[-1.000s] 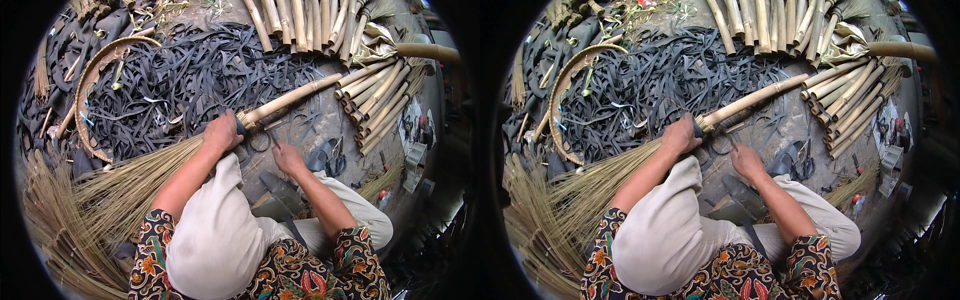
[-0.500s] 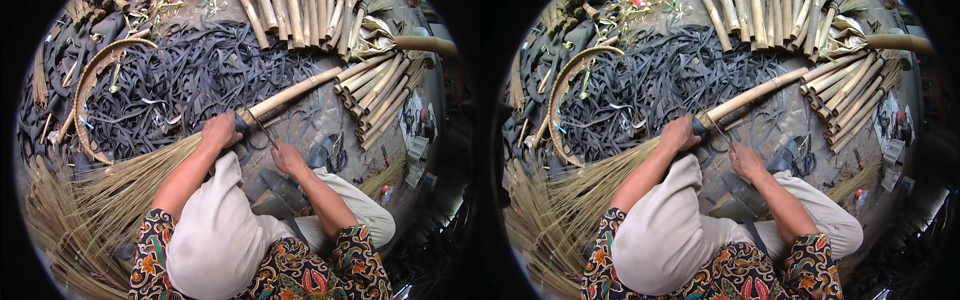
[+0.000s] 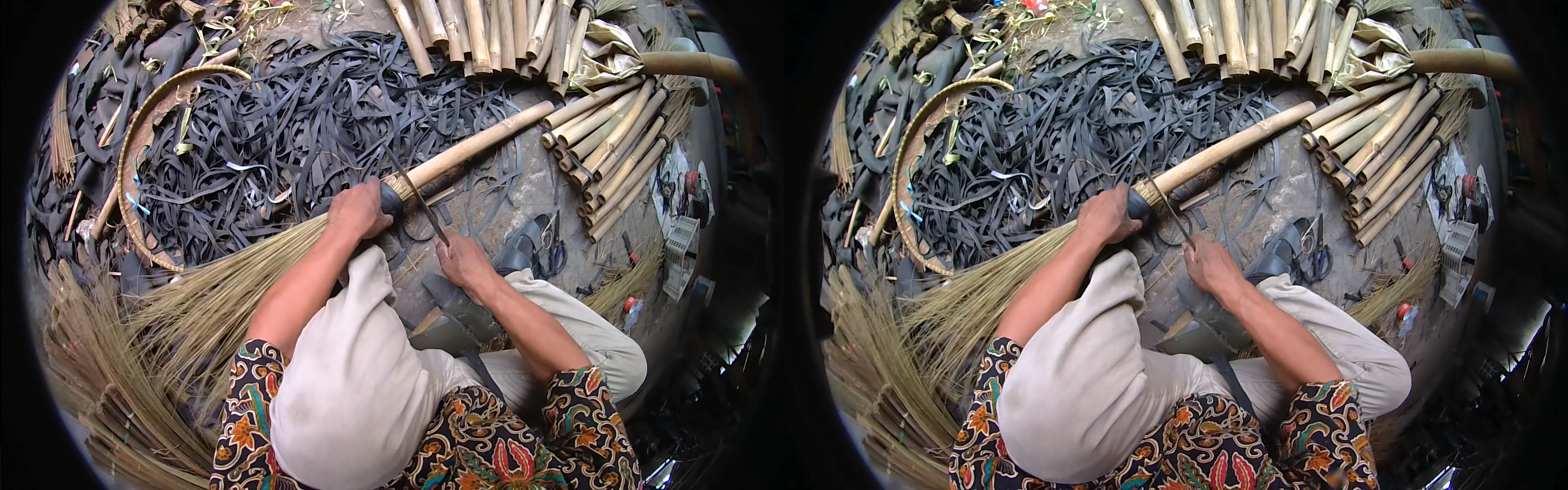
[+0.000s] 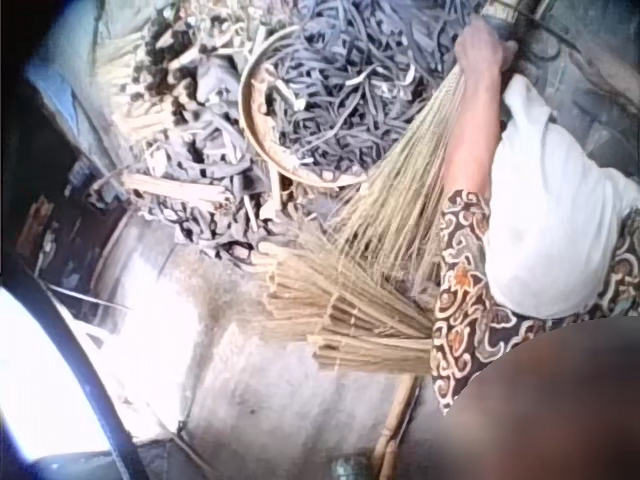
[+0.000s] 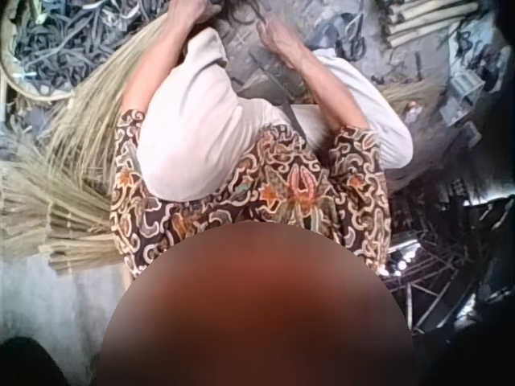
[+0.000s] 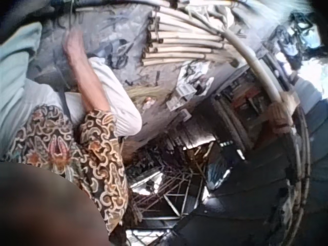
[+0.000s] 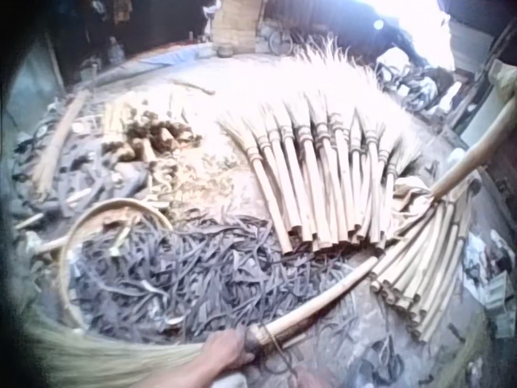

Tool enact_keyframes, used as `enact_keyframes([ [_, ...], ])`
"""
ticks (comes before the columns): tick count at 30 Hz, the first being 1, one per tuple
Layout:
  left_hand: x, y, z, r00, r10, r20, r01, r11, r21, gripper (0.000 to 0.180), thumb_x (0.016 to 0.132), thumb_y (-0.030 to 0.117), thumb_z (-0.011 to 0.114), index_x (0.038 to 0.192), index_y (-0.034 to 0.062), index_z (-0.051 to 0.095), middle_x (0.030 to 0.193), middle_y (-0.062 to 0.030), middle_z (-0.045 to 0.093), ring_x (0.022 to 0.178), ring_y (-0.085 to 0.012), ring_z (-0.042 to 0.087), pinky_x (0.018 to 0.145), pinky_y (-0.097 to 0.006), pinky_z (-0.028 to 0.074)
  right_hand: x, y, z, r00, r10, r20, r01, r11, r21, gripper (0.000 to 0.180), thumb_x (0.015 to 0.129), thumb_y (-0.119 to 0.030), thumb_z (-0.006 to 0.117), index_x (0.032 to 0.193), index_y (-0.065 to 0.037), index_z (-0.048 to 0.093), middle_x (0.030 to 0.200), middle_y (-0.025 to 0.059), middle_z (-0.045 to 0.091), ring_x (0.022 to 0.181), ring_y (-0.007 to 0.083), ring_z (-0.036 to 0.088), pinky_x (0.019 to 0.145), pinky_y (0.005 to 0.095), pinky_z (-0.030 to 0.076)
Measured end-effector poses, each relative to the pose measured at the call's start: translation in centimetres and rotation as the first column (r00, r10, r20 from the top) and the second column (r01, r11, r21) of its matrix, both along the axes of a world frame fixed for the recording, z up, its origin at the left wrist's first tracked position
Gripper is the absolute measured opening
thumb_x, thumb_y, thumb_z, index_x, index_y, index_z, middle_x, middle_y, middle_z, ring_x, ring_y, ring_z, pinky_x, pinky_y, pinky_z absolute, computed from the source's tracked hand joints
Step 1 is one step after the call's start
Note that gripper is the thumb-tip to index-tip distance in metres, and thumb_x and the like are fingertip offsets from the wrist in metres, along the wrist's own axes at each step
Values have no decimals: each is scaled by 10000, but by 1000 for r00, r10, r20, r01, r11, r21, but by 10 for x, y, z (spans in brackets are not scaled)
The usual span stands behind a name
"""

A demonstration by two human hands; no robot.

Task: The person assembles a broom by bundling dried plant fibers, inserting a bamboo handle, and securing the bundle with black rubber strips. The person uses pliers to tighten the strips and places the finished broom with others.

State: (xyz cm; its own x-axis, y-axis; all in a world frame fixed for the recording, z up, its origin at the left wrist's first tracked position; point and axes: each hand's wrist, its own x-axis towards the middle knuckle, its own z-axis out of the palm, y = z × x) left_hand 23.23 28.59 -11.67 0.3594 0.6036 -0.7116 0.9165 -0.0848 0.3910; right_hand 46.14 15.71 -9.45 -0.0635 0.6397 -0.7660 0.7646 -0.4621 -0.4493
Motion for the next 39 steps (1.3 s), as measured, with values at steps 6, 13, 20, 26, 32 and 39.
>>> enact_keyframes([
  [6,-1,5,-2,1000,-7,30,7,1000,-6,639,801,358,855,1241,-25,594,1137,-278,749,1114,-453,715,970,-507,571,-8,-2,-3,939,-336,69,339,940,-38,420,1100,-348,473,1052,41,627,942,358,691,983,545,673,867,584,520],
  [13,-1,-1,-5,996,43,83,-51,994,94,660,779,363,880,1212,-47,596,1180,-300,720,1137,-442,704,980,-509,565,-12,-1,-4,842,-538,46,539,841,-43,389,1094,-330,489,1104,31,634,932,355,692,992,554,668,864,585,518],
  [20,-2,10,-2,999,-12,44,15,998,-62,725,771,411,900,1232,-40,571,1207,-293,722,1159,-451,698,970,-486,568,-11,8,9,966,-217,144,197,971,138,379,1094,-322,494,1061,33,624,940,367,687,998,537,679,862,593,518],
  [26,5,5,2,999,-29,-16,28,999,-30,692,795,403,882,1260,-28,606,1198,-269,741,1148,-429,715,995,-494,564,-16,0,6,993,-95,69,90,994,68,381,1091,-321,478,1060,29,624,953,349,704,957,554,677,869,607,509],
  [32,5,9,-3,999,-36,3,36,999,-23,659,809,378,864,1259,-32,611,1212,-269,738,1158,-420,715,990,-480,572,-23,-7,-3,999,-50,-5,50,998,44,414,1088,-342,481,1123,37,645,943,355,697,962,553,672,872,611,508],
  [39,2,8,-1,998,25,57,-32,992,122,668,776,376,896,1204,-20,570,1187,-286,732,1155,-427,708,984,-493,570,-24,-2,0,995,-79,66,74,995,73,401,1084,-342,495,1094,28,651,949,352,695,980,559,665,865,615,506],
])
